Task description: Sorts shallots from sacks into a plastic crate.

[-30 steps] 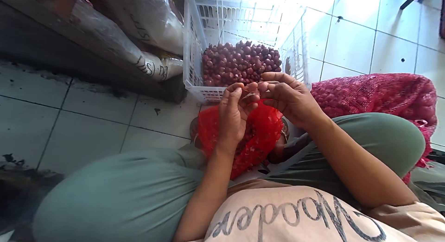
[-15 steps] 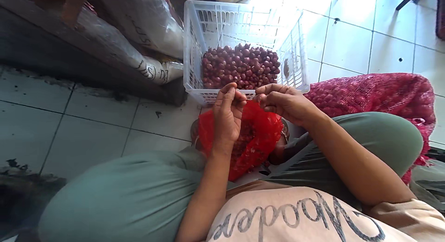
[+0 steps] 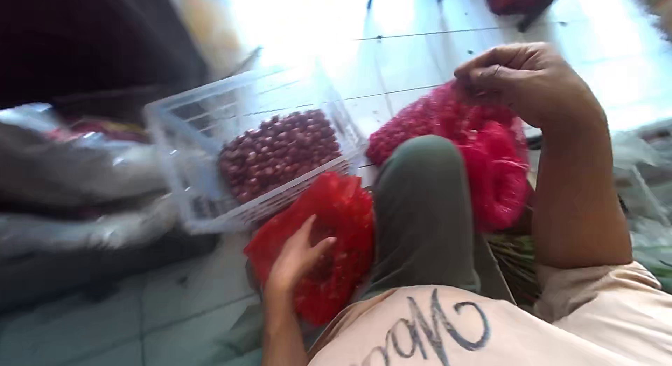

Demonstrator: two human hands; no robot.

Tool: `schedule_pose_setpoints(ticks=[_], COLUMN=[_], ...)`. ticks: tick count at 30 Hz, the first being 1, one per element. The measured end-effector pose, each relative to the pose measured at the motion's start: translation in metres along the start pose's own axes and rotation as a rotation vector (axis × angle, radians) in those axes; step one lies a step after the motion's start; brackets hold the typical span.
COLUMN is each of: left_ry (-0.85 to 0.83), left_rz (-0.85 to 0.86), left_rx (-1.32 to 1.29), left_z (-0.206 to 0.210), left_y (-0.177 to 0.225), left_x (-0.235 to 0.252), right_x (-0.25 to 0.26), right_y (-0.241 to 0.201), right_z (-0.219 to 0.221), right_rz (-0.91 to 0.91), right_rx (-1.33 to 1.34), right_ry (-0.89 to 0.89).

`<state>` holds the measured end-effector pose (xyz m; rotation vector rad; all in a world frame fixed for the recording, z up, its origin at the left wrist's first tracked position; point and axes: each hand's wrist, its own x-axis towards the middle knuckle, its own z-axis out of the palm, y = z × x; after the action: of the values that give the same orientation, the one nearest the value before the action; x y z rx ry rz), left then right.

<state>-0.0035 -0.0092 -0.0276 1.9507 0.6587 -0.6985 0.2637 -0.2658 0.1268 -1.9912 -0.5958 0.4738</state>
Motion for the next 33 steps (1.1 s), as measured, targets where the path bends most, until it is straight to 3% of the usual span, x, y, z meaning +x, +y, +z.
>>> schedule_pose_setpoints(ticks=[3,5,6,8,10,11,14,18,21,26,29,33], left_ry=[0.074,0.06,0.051,0.041,0.065,0.078,0.116,0.102,0.05,0.036,0.066,0.093], left_rz=[0.052,0.018,0.002,-0.008,0.004,0.006,-0.018,0.027,0.066,0.098,0.091,0.102], left_rx=[0.039,0.078,0.098,0.12,0.11,0.103,0.098,0.058,0.005,-0.008,-0.007,-0.024], left_z=[0.0,0.002,0.002,0.004,0.006,0.005,0.005,0.009,0.015,0.016,0.014,0.01], left_y=[0.006,0.011,0.013,0.014,0.009,0.007,0.001,0.003,0.01,0.009,0.007,0.004], left_x=[0.004,0.003,0.002,0.0,-0.004,-0.006,-0.012,-0.011,-0.009,-0.01,-0.011,-0.014], right_x=[-0.045,-0.06,-0.063,-0.073,-0.083,-0.083,-0.082,-0.077,-0.069,-0.075,-0.064,-0.077], right_y=[0.053,0.093,0.117,0.175,0.217,0.228,0.25,0.259,0.262,0.275,0.281,0.288], right_z=[-0.059,-0.058,-0.049,-0.027,-0.001,0.007,0.02,0.022,0.037,0.04,0.03,0.021], right_rz=[0.484,0.843,0.918,0.825,0.634,0.628,0.804,0.768,0.716,0.76,0.751,0.6], right_rx=[-0.481,-0.699,-0.74,-0.707,-0.608,-0.559,-0.542,-0.54,-0.494,-0.276,-0.367,-0.474], right_ry=[-0.017,-0.197,-0.292,-0.255,0.042,0.102,0.039,0.16,0.074,0.25,0.183,0.194])
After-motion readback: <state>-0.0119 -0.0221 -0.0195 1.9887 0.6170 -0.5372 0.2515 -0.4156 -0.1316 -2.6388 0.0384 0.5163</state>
